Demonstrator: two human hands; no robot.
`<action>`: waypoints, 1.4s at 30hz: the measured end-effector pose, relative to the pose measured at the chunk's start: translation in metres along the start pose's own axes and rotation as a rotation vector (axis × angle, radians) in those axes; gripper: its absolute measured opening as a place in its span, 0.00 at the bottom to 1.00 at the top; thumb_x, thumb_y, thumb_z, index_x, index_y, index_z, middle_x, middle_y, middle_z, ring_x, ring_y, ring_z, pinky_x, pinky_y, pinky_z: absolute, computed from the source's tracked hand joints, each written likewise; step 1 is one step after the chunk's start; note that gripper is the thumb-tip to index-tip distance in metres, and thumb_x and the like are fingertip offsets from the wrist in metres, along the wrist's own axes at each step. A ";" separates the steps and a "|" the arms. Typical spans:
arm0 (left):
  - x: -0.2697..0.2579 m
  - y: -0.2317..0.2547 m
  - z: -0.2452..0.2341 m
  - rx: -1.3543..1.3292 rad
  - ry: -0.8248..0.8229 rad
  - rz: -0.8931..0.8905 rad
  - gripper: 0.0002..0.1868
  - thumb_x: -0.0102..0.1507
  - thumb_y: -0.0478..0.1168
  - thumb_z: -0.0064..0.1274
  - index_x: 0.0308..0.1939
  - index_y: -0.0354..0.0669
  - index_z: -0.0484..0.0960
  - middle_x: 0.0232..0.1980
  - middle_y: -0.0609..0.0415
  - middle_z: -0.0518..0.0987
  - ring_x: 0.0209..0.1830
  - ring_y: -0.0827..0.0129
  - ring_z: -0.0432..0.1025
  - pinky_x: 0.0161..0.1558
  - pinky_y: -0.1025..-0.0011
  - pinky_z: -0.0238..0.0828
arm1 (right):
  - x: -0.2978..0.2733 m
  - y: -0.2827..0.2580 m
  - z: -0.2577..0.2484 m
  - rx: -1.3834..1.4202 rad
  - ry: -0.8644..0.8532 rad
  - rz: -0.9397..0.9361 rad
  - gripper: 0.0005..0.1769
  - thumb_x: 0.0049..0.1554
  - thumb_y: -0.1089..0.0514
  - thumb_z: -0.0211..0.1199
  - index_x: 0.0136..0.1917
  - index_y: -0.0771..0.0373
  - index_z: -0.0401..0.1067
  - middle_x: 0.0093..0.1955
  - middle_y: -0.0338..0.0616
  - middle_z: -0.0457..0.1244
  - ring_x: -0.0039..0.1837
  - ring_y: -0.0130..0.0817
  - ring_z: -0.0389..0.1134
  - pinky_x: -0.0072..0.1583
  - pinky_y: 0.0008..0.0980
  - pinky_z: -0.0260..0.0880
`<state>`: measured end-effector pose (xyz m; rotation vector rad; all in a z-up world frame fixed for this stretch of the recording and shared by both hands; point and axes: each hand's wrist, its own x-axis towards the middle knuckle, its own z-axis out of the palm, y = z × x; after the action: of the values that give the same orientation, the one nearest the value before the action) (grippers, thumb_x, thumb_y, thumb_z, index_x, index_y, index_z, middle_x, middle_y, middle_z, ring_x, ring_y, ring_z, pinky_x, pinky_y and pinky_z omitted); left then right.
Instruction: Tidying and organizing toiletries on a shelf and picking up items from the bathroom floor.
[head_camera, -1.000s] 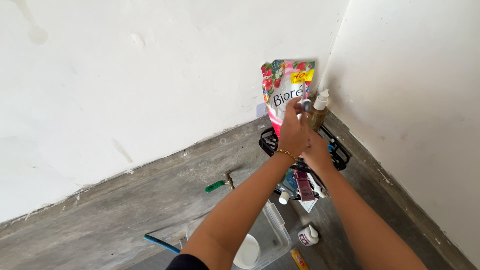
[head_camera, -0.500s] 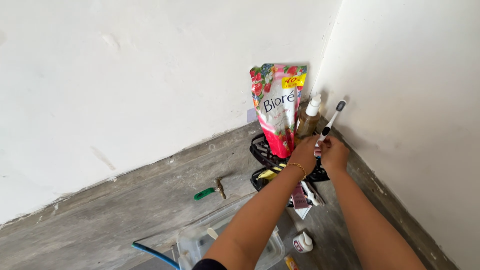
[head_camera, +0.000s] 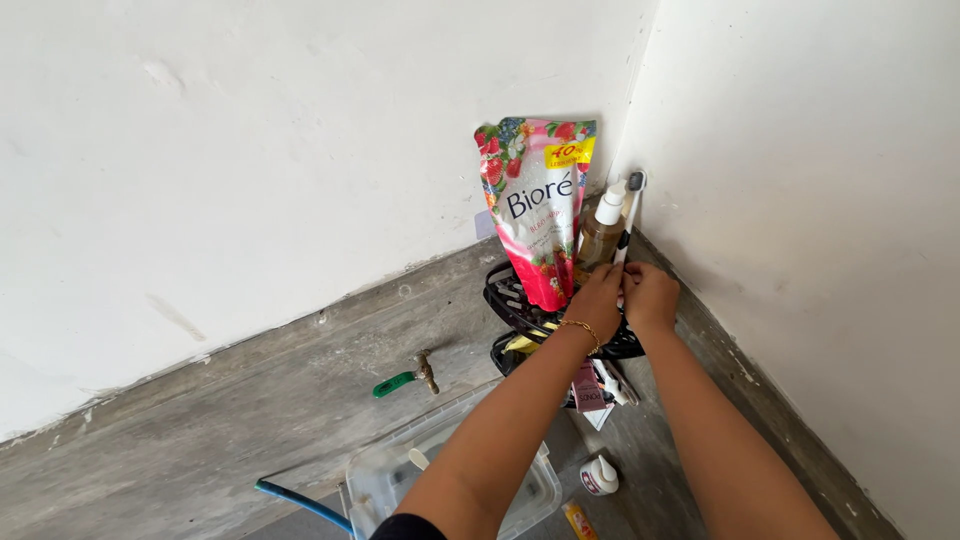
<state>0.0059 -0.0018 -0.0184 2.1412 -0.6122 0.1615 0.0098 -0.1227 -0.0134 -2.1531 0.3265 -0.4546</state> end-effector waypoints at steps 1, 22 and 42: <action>0.002 0.001 0.001 0.000 -0.003 0.000 0.37 0.56 0.26 0.50 0.71 0.39 0.66 0.68 0.40 0.69 0.62 0.42 0.71 0.59 0.56 0.71 | -0.002 -0.003 -0.002 0.000 0.001 0.003 0.11 0.60 0.60 0.63 0.53 0.69 0.78 0.43 0.53 0.72 0.40 0.37 0.76 0.45 0.34 0.77; -0.156 0.054 0.000 0.020 0.061 0.499 0.08 0.59 0.31 0.52 0.42 0.43 0.75 0.46 0.48 0.73 0.48 0.53 0.70 0.51 0.59 0.69 | -0.166 0.060 -0.064 -0.043 0.386 -0.128 0.05 0.58 0.64 0.59 0.41 0.67 0.73 0.33 0.50 0.65 0.34 0.39 0.68 0.41 0.36 0.68; -0.234 -0.170 0.161 -0.639 -0.328 -0.519 0.27 0.66 0.50 0.45 0.64 0.41 0.76 0.60 0.48 0.82 0.63 0.62 0.74 0.64 0.69 0.65 | -0.267 0.270 0.035 0.396 0.044 0.814 0.36 0.59 0.36 0.54 0.75 0.55 0.63 0.77 0.42 0.59 0.76 0.40 0.57 0.72 0.45 0.55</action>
<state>-0.1323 0.0415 -0.3157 1.6307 -0.2194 -0.6029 -0.2332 -0.1477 -0.3062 -1.4643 0.9922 -0.0785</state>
